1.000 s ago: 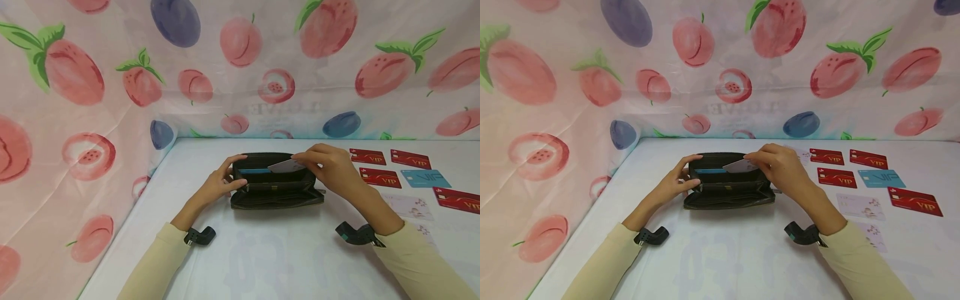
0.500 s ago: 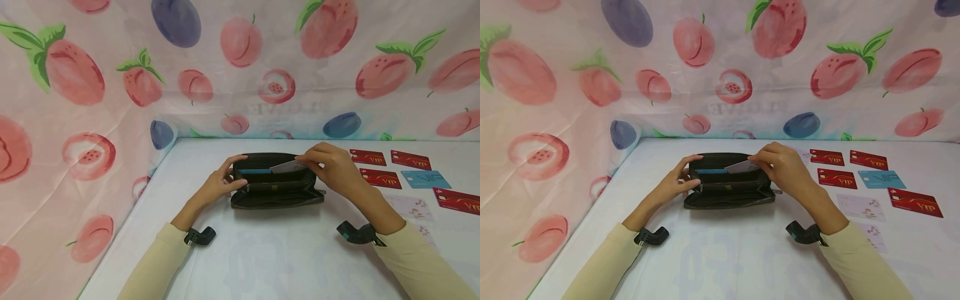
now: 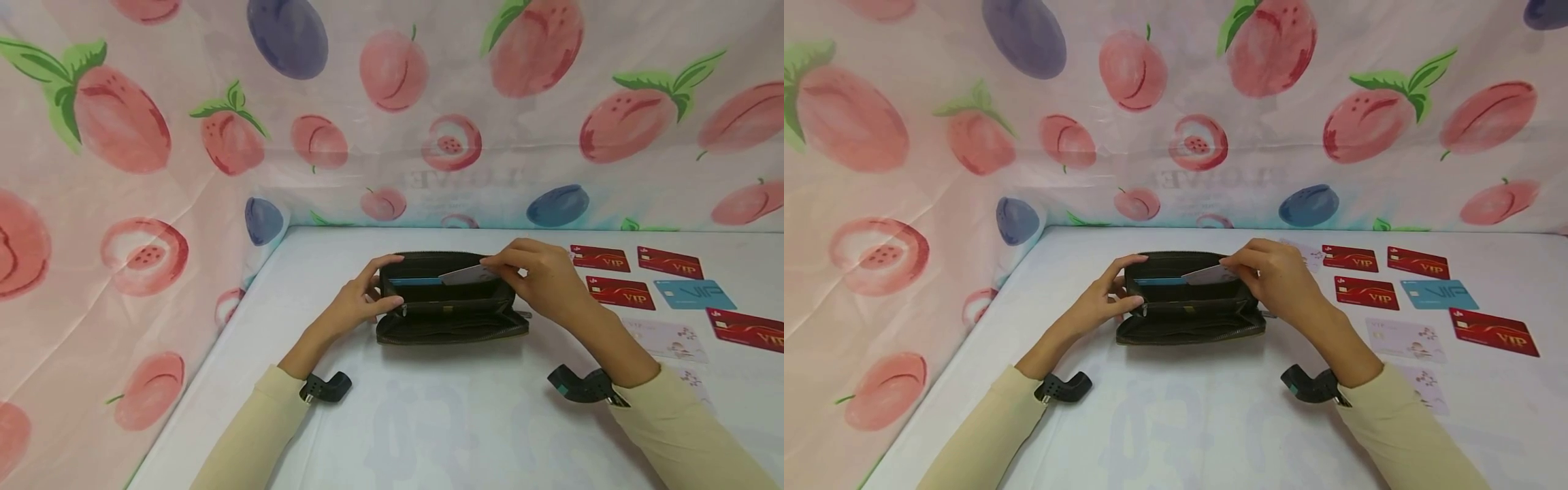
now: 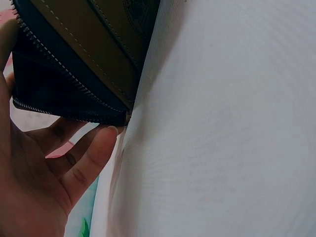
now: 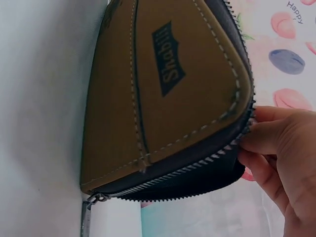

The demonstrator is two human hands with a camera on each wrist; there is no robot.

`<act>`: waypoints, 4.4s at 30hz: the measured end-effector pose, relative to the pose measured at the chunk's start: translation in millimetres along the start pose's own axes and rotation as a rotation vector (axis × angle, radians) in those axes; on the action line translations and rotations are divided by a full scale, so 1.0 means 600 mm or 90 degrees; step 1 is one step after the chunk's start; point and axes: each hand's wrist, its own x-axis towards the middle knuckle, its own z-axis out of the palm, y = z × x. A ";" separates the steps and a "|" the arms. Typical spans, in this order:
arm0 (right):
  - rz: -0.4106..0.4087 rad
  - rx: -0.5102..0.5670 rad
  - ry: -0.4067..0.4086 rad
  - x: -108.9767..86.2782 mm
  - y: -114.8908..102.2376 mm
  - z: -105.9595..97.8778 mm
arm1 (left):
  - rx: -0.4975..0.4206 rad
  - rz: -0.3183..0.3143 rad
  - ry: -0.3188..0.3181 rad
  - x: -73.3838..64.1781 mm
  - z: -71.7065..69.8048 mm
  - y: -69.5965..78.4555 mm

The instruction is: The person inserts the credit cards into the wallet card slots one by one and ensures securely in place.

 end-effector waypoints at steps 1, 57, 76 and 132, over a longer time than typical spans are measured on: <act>0.004 -0.001 -0.004 0.000 -0.001 0.000 | 0.003 0.003 0.001 0.002 0.001 -0.009; 0.060 0.002 -0.156 -0.015 0.016 -0.010 | 0.019 0.012 0.006 0.004 0.004 -0.025; 0.074 -0.004 -0.210 -0.015 0.014 -0.013 | 0.018 0.007 0.004 0.004 0.005 -0.022; 0.040 -0.026 -0.180 -0.017 0.016 -0.006 | -0.001 0.014 0.003 0.007 0.004 -0.030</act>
